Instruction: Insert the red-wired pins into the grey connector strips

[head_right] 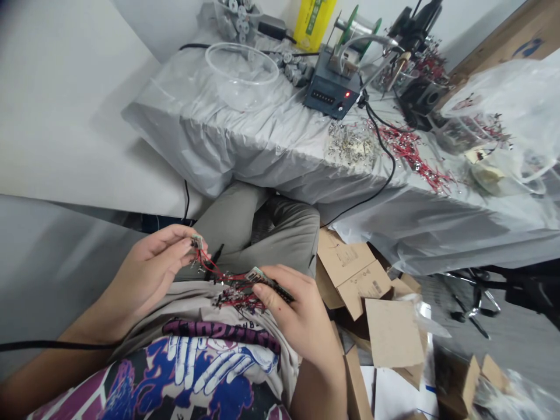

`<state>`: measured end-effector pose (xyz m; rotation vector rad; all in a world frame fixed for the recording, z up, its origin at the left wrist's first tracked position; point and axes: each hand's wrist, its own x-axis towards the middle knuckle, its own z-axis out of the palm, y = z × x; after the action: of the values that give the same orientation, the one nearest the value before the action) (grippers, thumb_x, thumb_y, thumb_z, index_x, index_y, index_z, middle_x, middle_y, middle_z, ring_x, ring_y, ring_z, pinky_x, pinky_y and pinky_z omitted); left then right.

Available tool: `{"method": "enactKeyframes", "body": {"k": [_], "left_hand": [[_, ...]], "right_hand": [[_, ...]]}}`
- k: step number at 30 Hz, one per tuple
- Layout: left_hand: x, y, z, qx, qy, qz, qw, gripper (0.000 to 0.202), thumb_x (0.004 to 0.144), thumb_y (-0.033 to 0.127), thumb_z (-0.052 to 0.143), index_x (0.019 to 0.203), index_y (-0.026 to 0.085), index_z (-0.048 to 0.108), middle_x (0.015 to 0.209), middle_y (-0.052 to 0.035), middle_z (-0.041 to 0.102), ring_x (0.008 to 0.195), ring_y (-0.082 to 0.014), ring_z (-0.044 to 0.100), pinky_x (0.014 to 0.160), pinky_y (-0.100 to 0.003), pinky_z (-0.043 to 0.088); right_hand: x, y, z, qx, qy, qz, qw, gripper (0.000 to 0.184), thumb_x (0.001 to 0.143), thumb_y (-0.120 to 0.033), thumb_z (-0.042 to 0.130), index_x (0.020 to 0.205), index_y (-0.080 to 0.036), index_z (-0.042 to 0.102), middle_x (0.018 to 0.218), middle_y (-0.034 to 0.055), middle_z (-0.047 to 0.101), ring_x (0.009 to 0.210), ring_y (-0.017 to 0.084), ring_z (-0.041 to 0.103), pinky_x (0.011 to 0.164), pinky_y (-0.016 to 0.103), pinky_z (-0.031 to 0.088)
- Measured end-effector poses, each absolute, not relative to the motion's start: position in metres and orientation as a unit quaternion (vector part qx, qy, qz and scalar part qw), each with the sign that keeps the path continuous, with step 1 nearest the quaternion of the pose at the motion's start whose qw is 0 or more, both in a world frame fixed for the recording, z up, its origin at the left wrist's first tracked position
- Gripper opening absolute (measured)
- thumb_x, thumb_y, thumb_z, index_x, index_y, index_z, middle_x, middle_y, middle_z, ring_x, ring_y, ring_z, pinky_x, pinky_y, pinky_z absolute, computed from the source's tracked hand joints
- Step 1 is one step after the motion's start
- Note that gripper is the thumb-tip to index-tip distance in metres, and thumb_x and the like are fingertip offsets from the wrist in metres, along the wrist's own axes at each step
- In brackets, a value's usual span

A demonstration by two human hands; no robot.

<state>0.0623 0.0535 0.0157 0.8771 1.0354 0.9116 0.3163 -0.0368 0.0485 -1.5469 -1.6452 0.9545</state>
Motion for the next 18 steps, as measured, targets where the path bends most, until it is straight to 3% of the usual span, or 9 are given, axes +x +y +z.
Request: {"method": "enactKeyframes", "body": {"k": [4, 8, 14, 18], "left_hand": [[0.067, 0.056, 0.018, 0.313, 0.475, 0.452, 0.687, 0.021, 0.086, 0.033, 0.086, 0.095, 0.017, 0.074, 0.091, -0.0038, 0.074, 0.085, -0.0185, 0.072, 0.083, -0.032, 0.063], [0.067, 0.059, 0.017, 0.295, 0.485, 0.467, 0.678, 0.02, 0.086, 0.033, 0.085, 0.095, 0.019, 0.073, 0.094, -0.0041, 0.073, 0.087, -0.0202, 0.071, 0.086, -0.038, 0.065], [0.065, 0.064, 0.017, 0.255, 0.487, 0.508, 0.664, 0.015, 0.087, 0.029, 0.083, 0.09, 0.021, 0.071, 0.096, -0.0035, 0.071, 0.096, -0.0214, 0.068, 0.081, -0.035, 0.066], [0.07, 0.057, 0.017, 0.253, 0.479, 0.488, 0.685, 0.018, 0.089, 0.031, 0.084, 0.094, 0.02, 0.071, 0.095, -0.0041, 0.071, 0.094, -0.021, 0.068, 0.079, -0.036, 0.067]], "right_hand": [[0.325, -0.039, 0.052, -0.595, -0.636, 0.368, 0.325, 0.018, 0.106, -0.036, 0.069, 0.11, -0.023, 0.08, 0.099, 0.005, 0.081, 0.087, 0.019, 0.076, 0.074, 0.03, 0.06], [0.332, -0.041, 0.048, -0.581, -0.63, 0.384, 0.342, 0.015, 0.105, -0.033, 0.071, 0.11, -0.024, 0.081, 0.096, 0.0038, 0.08, 0.085, 0.018, 0.074, 0.074, 0.028, 0.059], [0.343, -0.043, 0.029, -0.555, -0.536, 0.441, 0.459, 0.014, 0.099, -0.034, 0.079, 0.111, -0.029, 0.083, 0.102, 0.002, 0.084, 0.089, 0.017, 0.078, 0.078, 0.026, 0.063], [0.331, -0.036, 0.023, -0.587, -0.539, 0.443, 0.411, 0.016, 0.1, -0.037, 0.078, 0.11, -0.026, 0.084, 0.104, 0.0037, 0.085, 0.093, 0.018, 0.078, 0.083, 0.028, 0.063]]}}
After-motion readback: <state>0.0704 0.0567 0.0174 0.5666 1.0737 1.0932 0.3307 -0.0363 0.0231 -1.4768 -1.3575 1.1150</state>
